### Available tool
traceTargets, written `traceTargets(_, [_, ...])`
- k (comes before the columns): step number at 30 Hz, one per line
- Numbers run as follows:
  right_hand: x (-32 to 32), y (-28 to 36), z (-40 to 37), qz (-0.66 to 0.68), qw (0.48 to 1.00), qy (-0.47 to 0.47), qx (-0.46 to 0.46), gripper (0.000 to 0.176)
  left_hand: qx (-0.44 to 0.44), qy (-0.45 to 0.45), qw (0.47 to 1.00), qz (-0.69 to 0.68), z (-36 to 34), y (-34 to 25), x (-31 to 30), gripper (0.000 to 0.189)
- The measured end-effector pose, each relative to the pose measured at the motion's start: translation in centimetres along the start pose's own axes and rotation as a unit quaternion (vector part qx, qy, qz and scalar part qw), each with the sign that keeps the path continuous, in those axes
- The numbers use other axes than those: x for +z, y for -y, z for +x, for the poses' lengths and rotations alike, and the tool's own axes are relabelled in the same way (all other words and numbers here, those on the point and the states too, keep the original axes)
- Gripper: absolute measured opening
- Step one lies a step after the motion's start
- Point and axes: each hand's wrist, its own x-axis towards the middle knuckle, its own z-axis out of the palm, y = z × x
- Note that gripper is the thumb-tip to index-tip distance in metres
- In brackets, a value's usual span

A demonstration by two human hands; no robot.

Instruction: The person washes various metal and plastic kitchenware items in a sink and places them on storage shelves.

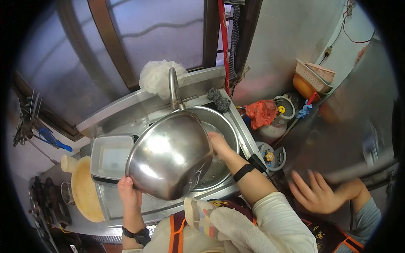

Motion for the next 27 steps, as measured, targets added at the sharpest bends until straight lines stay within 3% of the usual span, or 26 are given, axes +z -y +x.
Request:
traceTargets(1, [0.0,-1.8,0.3,0.047,0.995,0.058,0.065,0.024,0.001,-0.002,1.0,0.001,0.0,-0.1,0.0,0.03])
traceTargets(3, [-1.3,-8.9,3.9,-0.167,0.976,0.137,0.015,0.034,0.003,-0.008,1.0,0.003,0.0,-0.3,0.3,0.032])
traceTargets(5, [-1.7,-9.2,3.9,-0.392,0.911,0.126,0.028,0.052,-0.006,-0.027,1.0,0.006,-0.2,-0.7,0.5,0.039])
traceTargets(7, [-1.0,-3.1,0.4,-0.608,0.788,0.021,0.1,0.076,-0.009,-0.038,0.999,0.005,-0.3,-1.0,0.5,0.044])
traceTargets(8, [-0.8,-2.8,-0.2,-0.586,0.801,-0.008,0.123,0.094,-0.008,-0.038,0.999,0.003,-0.3,-1.0,0.5,0.045])
traceTargets(10, [-1.4,-8.2,2.4,-0.611,0.788,0.065,0.026,0.09,-0.006,-0.038,0.999,-0.002,-0.3,-1.0,0.4,0.046])
traceTargets(12, [-1.0,-8.2,1.9,-0.636,0.756,0.156,-0.01,0.075,-0.006,-0.038,0.999,-0.005,-0.3,-0.7,0.0,0.047])
traceTargets(15, [1.4,1.7,-6.3,-0.667,0.674,0.315,0.032,0.041,-0.005,-0.042,0.999,-0.003,-0.4,-0.3,-0.5,0.049])
traceTargets(18, [-0.1,-1.7,-3.8,-0.58,0.796,0.167,0.041,0.029,0.0,-0.028,1.0,-0.005,-0.4,-0.4,-0.4,0.05])
traceTargets(20, [-0.9,-0.8,-2.8,-0.606,0.789,0.094,0.044,0.026,0.008,-0.024,1.0,-0.002,-0.4,-0.6,0.0,0.05])
traceTargets(22, [-2.9,-2.4,-0.1,-0.584,0.81,0.029,-0.038,0.026,0.009,-0.023,1.0,0.002,-0.4,-0.8,0.2,0.051])
traceTargets(24, [-2.6,2.8,-2.2,-0.542,0.84,0.008,-0.01,0.024,0.004,-0.025,1.0,0.005,-0.4,-0.7,0.3,0.053])
traceTargets(27, [-2.7,7.3,-4.0,-0.388,0.914,-0.052,-0.11,0.019,0.009,0.006,1.0,0.028,-0.4,-0.3,-0.4,0.054])
